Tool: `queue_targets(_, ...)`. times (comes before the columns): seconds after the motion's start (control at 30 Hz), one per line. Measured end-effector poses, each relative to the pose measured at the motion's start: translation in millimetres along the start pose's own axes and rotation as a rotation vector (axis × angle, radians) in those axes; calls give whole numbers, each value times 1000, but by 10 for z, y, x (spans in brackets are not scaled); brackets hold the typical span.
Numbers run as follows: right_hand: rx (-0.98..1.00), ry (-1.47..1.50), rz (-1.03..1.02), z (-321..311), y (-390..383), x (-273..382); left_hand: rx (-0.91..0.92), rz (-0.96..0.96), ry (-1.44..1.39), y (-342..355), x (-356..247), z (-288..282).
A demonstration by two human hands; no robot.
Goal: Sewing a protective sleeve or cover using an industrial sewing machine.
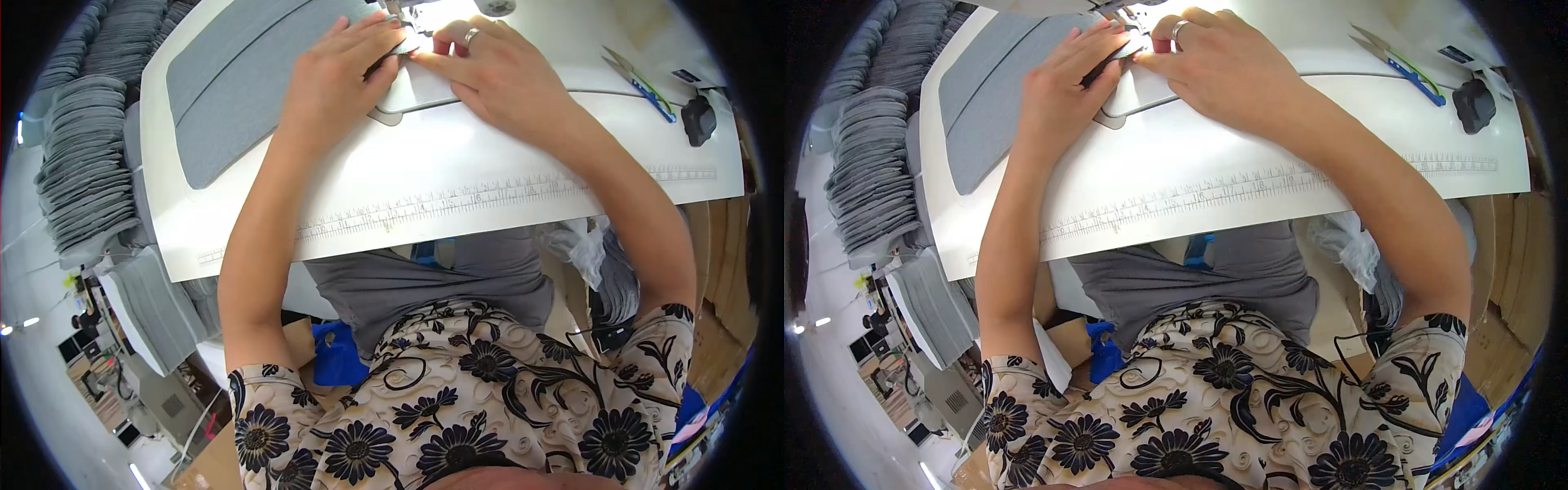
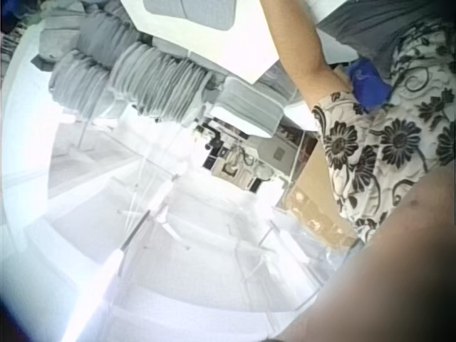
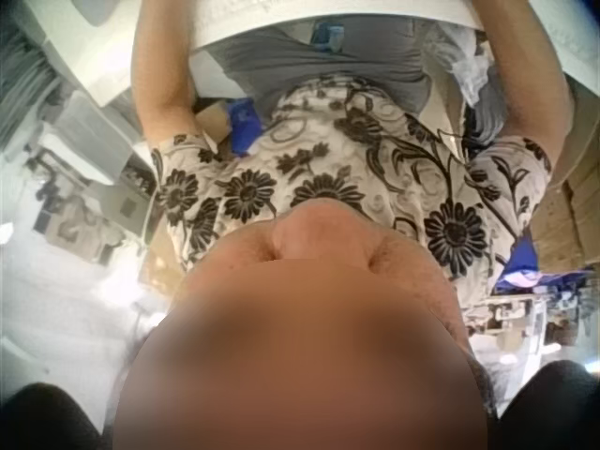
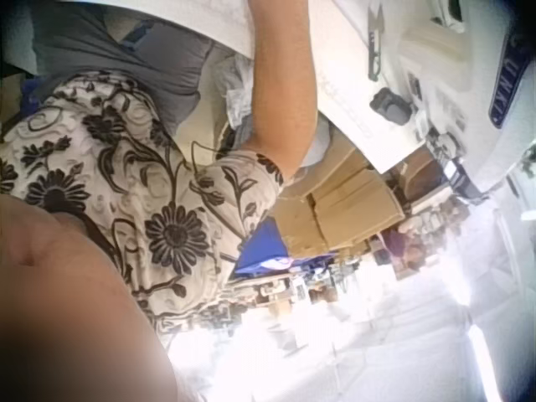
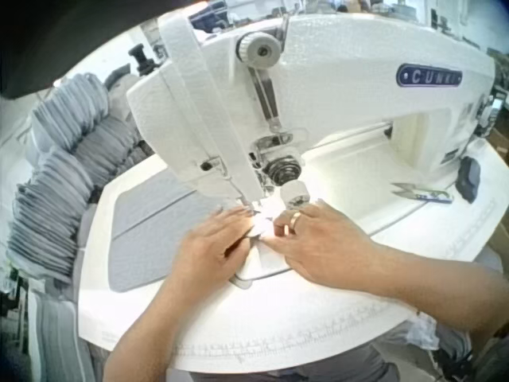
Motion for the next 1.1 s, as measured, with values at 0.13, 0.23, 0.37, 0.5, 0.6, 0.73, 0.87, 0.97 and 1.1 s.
queue_targets(0.13,26,-80,-14,73,-30,1,-63,6,79,5,-28,26)
queue_targets(0.23,3,-122,-50,41,-44,6,-66,1,110,15,-46,37)
queue_targets(0.37,43,-129,-50,71,-54,-1,14,121,113,-21,-50,30)
queue_targets(0.5,11,-91,-39,42,-58,-38,69,229,92,-7,-104,25)
queue_targets(0.6,-40,98,71,12,-128,-163,122,211,176,-46,-170,80)
queue_targets(0.73,-44,204,192,-107,-71,-257,109,123,286,-40,-221,117)
queue_targets(0.87,-65,313,263,-183,11,-297,155,93,372,9,-320,108)
queue_targets(0.97,-129,337,263,-208,14,-336,97,55,450,94,-372,164)
queue_targets(1.1,-113,320,298,-137,-53,-428,407,-181,557,170,-400,234)
Point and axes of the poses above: each hand's wrist, its own y-axis towards the middle knuckle, its own z-axis out of the palm, x = y × z, the point moved 7 cm from there along y, towards the middle knuckle, and after that the axes turned 4 degrees about -y, right-handed, at the moved point
